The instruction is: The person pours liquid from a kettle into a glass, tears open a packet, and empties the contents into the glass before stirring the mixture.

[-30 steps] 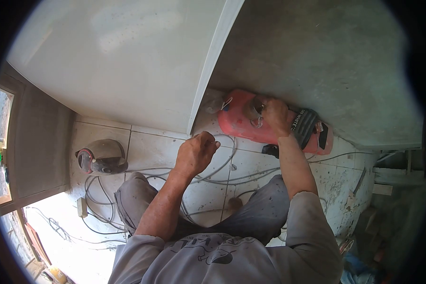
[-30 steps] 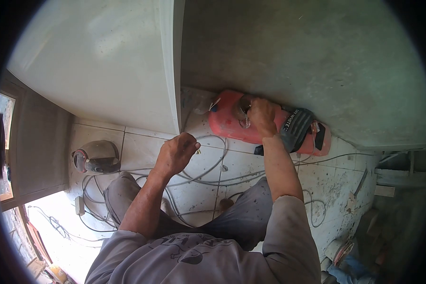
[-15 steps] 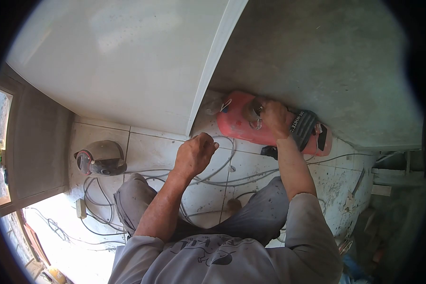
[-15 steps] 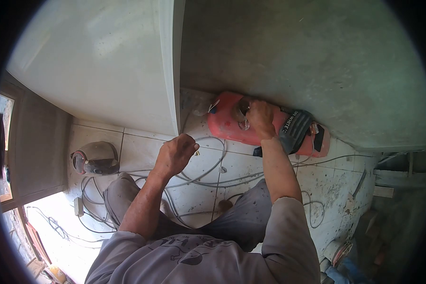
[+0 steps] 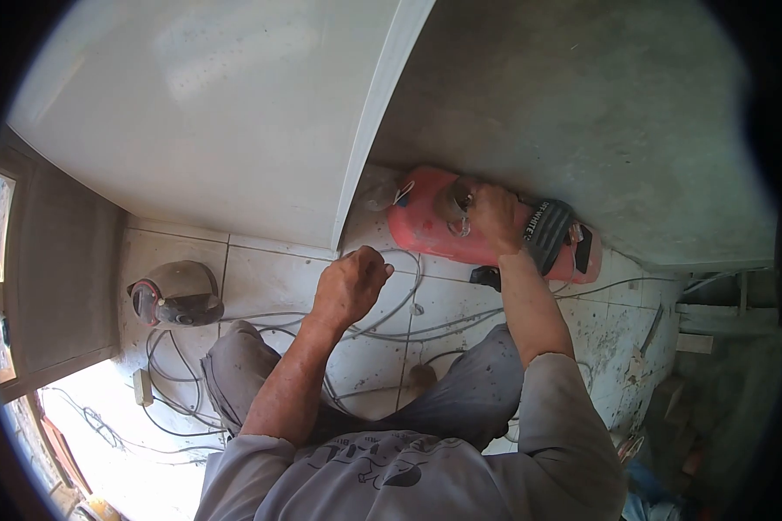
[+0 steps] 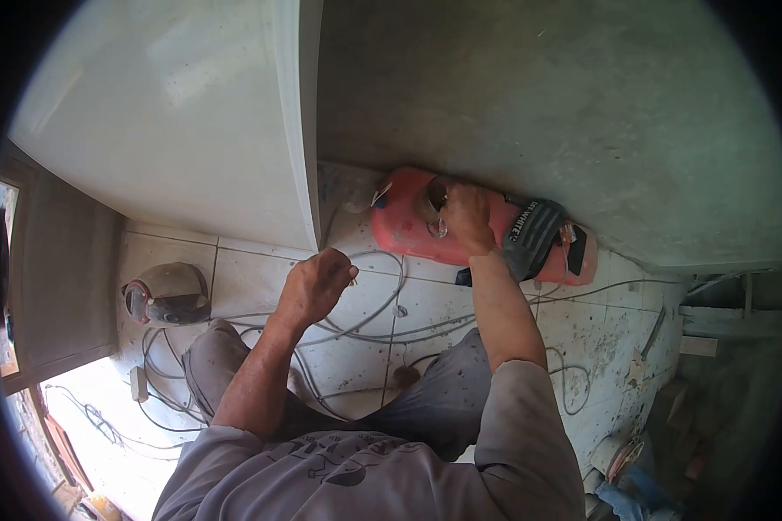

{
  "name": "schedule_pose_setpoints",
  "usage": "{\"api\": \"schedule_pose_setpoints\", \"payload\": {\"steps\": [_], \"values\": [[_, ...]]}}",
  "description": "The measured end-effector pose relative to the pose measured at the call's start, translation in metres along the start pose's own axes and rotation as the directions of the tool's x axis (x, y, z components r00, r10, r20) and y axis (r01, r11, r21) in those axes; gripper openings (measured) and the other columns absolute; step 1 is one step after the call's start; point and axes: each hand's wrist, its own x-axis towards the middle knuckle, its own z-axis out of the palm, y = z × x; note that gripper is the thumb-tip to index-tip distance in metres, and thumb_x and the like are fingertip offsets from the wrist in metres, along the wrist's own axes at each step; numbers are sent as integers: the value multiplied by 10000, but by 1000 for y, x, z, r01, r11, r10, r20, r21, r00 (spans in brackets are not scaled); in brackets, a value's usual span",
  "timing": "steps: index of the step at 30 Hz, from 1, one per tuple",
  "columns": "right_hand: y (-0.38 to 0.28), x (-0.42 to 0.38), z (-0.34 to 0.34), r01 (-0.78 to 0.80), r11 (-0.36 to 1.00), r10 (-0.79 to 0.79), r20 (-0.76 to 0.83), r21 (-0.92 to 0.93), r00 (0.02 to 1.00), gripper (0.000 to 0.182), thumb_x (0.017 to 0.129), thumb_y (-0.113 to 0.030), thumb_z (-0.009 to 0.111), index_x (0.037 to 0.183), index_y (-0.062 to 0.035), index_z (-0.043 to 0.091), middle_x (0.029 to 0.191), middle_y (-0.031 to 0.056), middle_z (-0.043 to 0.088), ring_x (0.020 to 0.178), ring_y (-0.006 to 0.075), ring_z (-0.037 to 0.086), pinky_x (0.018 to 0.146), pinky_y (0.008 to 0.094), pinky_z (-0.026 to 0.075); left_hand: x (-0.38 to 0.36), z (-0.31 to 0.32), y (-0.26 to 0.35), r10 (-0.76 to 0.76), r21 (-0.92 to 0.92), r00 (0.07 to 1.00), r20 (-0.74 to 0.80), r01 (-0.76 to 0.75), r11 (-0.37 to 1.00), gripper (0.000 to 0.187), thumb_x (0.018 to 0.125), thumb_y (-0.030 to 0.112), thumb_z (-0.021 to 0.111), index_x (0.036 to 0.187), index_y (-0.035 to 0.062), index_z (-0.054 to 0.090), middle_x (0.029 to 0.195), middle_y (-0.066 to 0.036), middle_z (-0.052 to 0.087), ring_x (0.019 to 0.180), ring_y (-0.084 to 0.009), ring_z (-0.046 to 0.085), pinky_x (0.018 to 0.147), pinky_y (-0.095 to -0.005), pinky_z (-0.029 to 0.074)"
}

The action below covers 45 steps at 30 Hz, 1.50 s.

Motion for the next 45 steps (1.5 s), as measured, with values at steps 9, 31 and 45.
{"api": "schedule_pose_setpoints", "payload": {"steps": [9,31,45], "values": [[-3,4,-9,41,972,26,-280,232,960,172,681,-22,621,831,-36,705,829,209,677,813,378,653,765,456,512,-1,-1,-3,33,5,999,-34,-33,999,241,879,265,634,867,27,601,794,-173,659,754,-372,640,686,-441,497],[-7,7,13,40,987,-42,7,154,999,168,709,-63,629,868,-67,685,864,192,677,802,375,654,749,466,512,1,-1,-2,-25,44,1000,-6,25,999,223,877,245,642,891,24,615,795,-150,675,768,-338,661,700,-397,507],[-10,3,18,36,991,-29,-57,130,998,121,722,-69,622,819,-46,691,859,210,677,830,380,658,773,445,517,4,0,-4,-23,48,1000,-10,23,999,220,875,244,646,886,27,612,787,-154,671,776,-350,660,699,-409,506]]}}
